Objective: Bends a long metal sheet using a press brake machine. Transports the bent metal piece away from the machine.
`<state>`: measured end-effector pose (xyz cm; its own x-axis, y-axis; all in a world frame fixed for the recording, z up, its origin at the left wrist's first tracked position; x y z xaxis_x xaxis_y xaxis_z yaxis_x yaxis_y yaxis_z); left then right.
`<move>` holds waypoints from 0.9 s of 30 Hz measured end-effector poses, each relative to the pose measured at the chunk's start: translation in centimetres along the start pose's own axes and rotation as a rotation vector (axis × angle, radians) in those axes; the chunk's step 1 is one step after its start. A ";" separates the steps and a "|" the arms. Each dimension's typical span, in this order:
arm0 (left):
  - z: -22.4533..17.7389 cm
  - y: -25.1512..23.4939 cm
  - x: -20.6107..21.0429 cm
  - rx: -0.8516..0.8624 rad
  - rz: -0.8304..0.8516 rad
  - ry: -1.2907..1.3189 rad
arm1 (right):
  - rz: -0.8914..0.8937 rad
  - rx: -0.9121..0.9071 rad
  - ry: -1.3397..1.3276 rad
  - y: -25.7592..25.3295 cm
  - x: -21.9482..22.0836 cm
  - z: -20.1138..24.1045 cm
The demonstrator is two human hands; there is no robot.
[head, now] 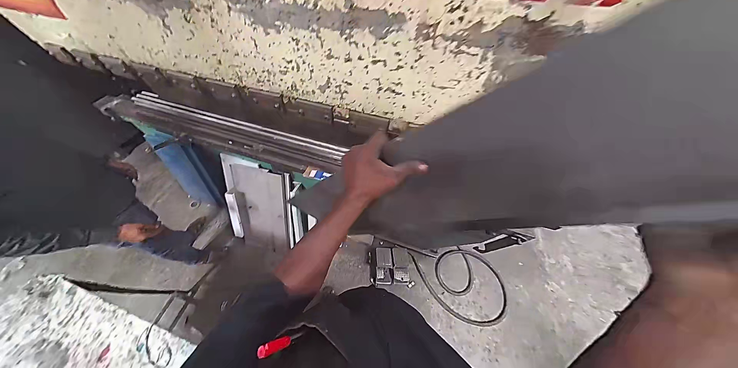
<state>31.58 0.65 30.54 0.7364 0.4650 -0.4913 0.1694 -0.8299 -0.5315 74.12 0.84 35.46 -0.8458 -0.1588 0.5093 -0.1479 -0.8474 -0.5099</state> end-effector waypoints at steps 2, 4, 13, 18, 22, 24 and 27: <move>-0.2 0.2 2.6 0.128 0.052 -0.175 | -0.291 0.039 -0.047 4.9 -5.3 -5.7; 0.7 0.2 5.8 0.265 0.181 -0.261 | -0.500 0.058 -0.090 11.4 -9.6 -11.8; 15.9 0.6 14.3 0.146 0.918 -0.438 | -0.816 0.270 -0.298 31.0 -5.1 -25.4; 24.0 -1.1 11.9 0.067 1.054 -0.403 | -0.738 0.347 -0.366 33.0 -3.3 -32.3; 30.2 -4.8 9.1 0.059 1.120 -0.381 | -0.770 0.393 -0.284 32.5 3.0 -36.4; 33.4 -6.5 7.9 0.056 1.163 -0.390 | -0.778 0.391 -0.269 32.7 6.2 -38.6; 37.7 -8.3 6.5 0.076 1.214 -0.421 | -0.784 0.429 -0.281 33.3 10.7 -41.9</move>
<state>10.25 22.14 5.73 0.1275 -0.4993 -0.8570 -0.5084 -0.7748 0.3758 38.71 -7.83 -5.10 -0.4216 0.4675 0.7770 -0.3744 -0.8702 0.3205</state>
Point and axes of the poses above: each hand's wrist, its own y-axis away from the middle knuckle, its own x-axis out of the palm, z = x × y, the point moved 6 cm from there along -y, towards the middle knuckle, and after that the axes turned 7 degrees about z, right-handed, at the moved point
